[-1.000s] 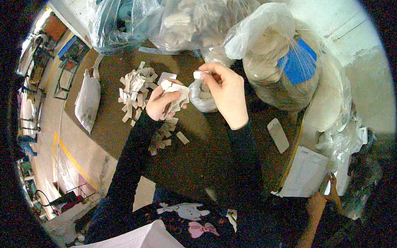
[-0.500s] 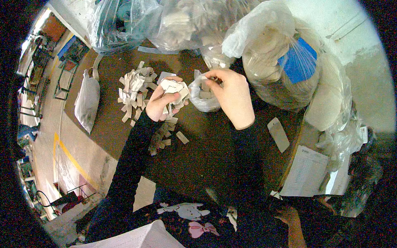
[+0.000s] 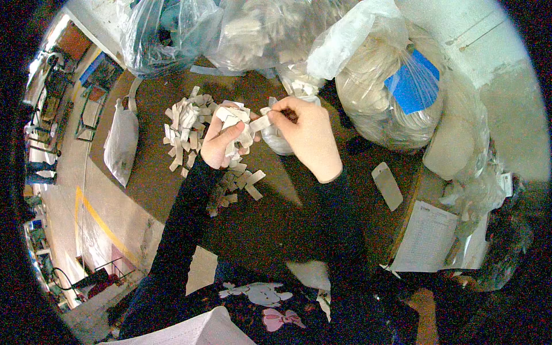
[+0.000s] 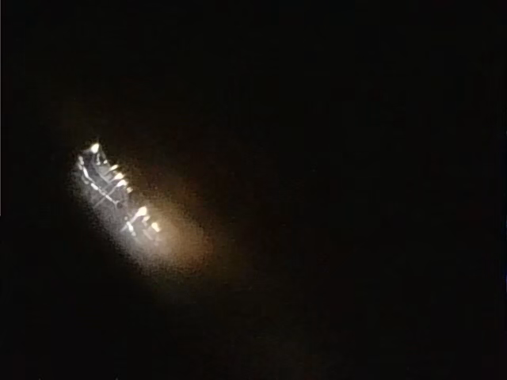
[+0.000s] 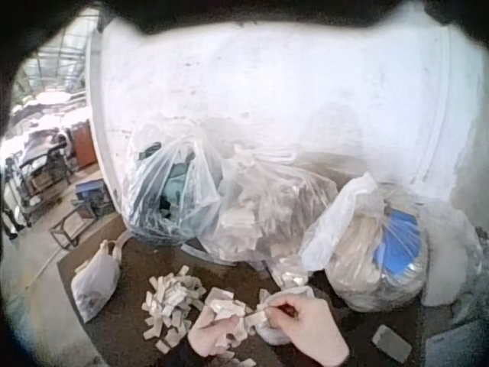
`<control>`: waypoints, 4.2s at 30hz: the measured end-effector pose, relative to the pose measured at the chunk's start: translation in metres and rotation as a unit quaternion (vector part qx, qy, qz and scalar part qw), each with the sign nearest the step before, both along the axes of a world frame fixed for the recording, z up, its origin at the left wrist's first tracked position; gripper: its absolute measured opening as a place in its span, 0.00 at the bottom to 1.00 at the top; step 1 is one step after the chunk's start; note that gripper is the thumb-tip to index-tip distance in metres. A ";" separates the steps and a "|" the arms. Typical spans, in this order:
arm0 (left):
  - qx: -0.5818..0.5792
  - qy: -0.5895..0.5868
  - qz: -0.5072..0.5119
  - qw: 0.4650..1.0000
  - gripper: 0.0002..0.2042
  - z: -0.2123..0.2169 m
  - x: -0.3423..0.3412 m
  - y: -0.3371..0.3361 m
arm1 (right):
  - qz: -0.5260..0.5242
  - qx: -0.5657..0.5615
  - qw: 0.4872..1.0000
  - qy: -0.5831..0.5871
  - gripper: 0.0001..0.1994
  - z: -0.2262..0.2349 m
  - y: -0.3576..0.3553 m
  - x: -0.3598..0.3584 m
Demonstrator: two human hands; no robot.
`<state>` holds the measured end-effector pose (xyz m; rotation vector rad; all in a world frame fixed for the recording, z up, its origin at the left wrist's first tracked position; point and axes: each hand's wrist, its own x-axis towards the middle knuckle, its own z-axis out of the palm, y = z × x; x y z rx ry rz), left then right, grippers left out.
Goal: The person sorts small rectangular pieces from a pile on a table and places them into a small plastic bag. The person also handles a white rectangular object and a pen, writing on a paper before continuing to sort the pieces.
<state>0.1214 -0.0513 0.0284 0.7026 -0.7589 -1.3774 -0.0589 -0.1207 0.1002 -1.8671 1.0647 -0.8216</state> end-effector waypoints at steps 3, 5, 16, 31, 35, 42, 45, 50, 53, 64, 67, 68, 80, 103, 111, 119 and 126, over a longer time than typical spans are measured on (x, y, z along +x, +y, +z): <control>0.022 -0.010 -0.007 1.000 0.15 0.001 0.005 0.001 | -0.028 -0.022 0.998 0.045 0.07 0.013 -0.005 -0.010; 0.021 -0.022 -0.028 0.999 0.15 0.002 0.004 0.001 | -0.034 -0.069 0.993 0.090 0.08 0.012 -0.008 -0.018; 0.026 -0.007 -0.093 0.995 0.16 -0.006 0.003 0.003 | 0.075 -0.050 0.995 0.034 0.07 0.002 0.003 0.008; 0.031 0.010 -0.059 0.998 0.19 -0.005 -0.001 0.006 | 0.073 -0.059 0.995 -0.032 0.05 0.003 0.012 0.016; 0.032 0.021 -0.067 0.997 0.18 -0.004 -0.001 0.006 | 0.052 -0.096 0.993 -0.041 0.04 0.003 0.013 0.017; 0.078 0.052 -0.011 0.996 0.18 0.006 -0.002 0.006 | 0.021 -0.113 0.992 -0.053 0.03 0.010 0.014 0.016; 0.063 0.077 -0.020 0.995 0.19 0.003 0.002 0.002 | 0.035 -0.111 0.992 -0.049 0.03 0.010 0.011 0.012; 0.108 0.035 0.049 0.992 0.17 -0.002 -0.006 0.003 | 0.087 -0.147 0.985 -0.033 0.04 0.004 0.016 0.019; 0.125 0.067 0.053 0.988 0.15 0.001 -0.004 0.002 | 0.062 -0.139 0.988 -0.005 0.04 0.006 0.016 0.018; 0.159 -0.022 0.059 0.985 0.11 0.007 0.001 0.005 | 0.087 -0.122 0.989 0.016 0.05 0.010 0.008 0.005; 0.148 -0.047 0.069 0.986 0.10 0.005 -0.001 0.005 | 0.092 -0.108 0.990 0.019 0.04 0.014 0.009 0.004; 0.139 -0.039 0.067 0.987 0.10 0.003 0.000 0.004 | 0.094 -0.096 0.991 0.016 0.04 0.015 0.010 0.004; 0.163 -0.042 0.020 0.985 0.11 0.007 0.002 0.004 | 0.012 -0.121 0.985 0.120 0.08 0.007 -0.011 -0.028; 0.087 0.030 -0.105 0.990 0.20 0.007 -0.003 0.004 | -0.001 -0.147 0.980 0.133 0.07 0.011 -0.011 -0.029; 0.080 -0.048 -0.152 0.984 0.18 -0.001 -0.002 0.010 | 0.136 -0.103 0.985 -0.008 0.10 0.005 0.006 0.002; 0.102 -0.054 -0.123 0.986 0.18 0.007 -0.008 0.013 | 0.086 -0.053 0.995 0.003 0.06 0.012 0.008 -0.001; 0.039 -0.087 -0.072 0.993 0.16 0.006 -0.004 0.006 | 0.054 0.055 0.997 -0.014 0.06 0.013 0.006 -0.005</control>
